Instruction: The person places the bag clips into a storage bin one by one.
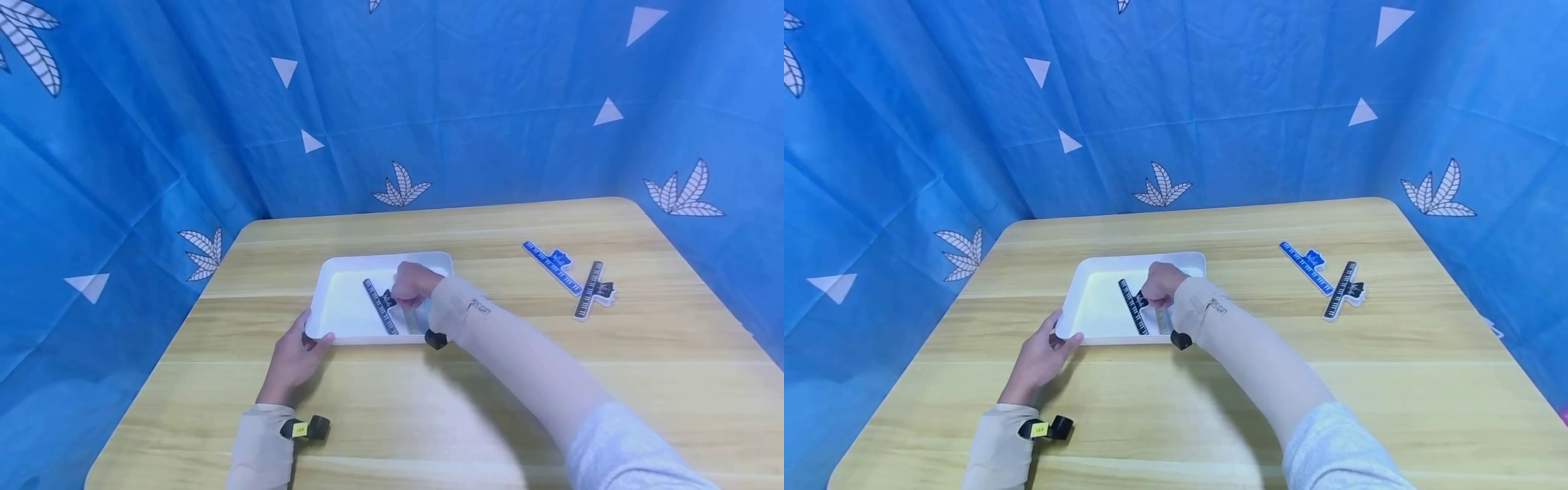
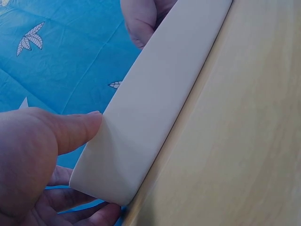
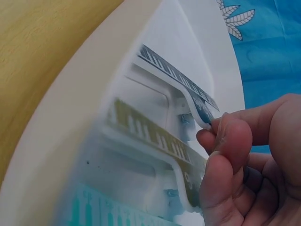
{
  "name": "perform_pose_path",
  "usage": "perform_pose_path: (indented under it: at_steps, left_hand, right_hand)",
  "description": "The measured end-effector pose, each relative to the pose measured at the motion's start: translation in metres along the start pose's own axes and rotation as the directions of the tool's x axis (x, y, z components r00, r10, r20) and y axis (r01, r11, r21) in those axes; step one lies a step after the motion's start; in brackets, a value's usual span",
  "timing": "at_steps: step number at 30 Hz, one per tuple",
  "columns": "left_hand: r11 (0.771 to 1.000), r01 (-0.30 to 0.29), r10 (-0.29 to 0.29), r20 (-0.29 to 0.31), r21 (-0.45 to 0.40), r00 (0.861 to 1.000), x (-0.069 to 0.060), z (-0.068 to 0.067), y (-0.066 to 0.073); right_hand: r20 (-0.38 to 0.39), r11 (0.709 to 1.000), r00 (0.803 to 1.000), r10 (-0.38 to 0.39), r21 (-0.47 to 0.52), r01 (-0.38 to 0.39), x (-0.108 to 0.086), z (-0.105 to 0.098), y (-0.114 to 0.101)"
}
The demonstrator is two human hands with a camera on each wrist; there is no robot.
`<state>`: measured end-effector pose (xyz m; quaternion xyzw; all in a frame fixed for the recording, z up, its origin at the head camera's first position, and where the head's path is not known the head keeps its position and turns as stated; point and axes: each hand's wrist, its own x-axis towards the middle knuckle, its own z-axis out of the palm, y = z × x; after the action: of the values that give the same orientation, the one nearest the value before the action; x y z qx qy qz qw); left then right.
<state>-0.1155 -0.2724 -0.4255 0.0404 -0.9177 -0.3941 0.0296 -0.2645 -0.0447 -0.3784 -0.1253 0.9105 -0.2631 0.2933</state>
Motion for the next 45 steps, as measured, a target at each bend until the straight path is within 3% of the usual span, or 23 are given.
perform_pose_path:
  at_steps: [24, 31, 38, 45]
  left_hand:
    - [1.0, -0.011, 0.011, 0.0, 0.007, 1.0, 0.0, -0.002, 0.001]
    - [1.0, -0.014, 0.014, 0.002, -0.001, 1.0, 0.0, -0.002, 0.002]
    - [1.0, -0.022, 0.022, -0.002, -0.008, 1.0, 0.0, -0.001, 0.002]
    - [1.0, -0.018, 0.018, -0.003, -0.009, 1.0, 0.0, 0.0, 0.002]
  right_hand:
    - [0.038, 0.979, 0.999, 0.007, 0.205, -0.015, -0.003, 0.001, 0.005]
    - [0.044, 0.987, 0.999, -0.001, 0.161, -0.007, -0.006, -0.001, 0.006]
    - [0.036, 0.981, 0.999, -0.012, 0.195, 0.005, -0.015, -0.009, 0.01]
    - [0.037, 0.994, 0.999, -0.017, 0.112, 0.013, -0.018, -0.025, 0.023]
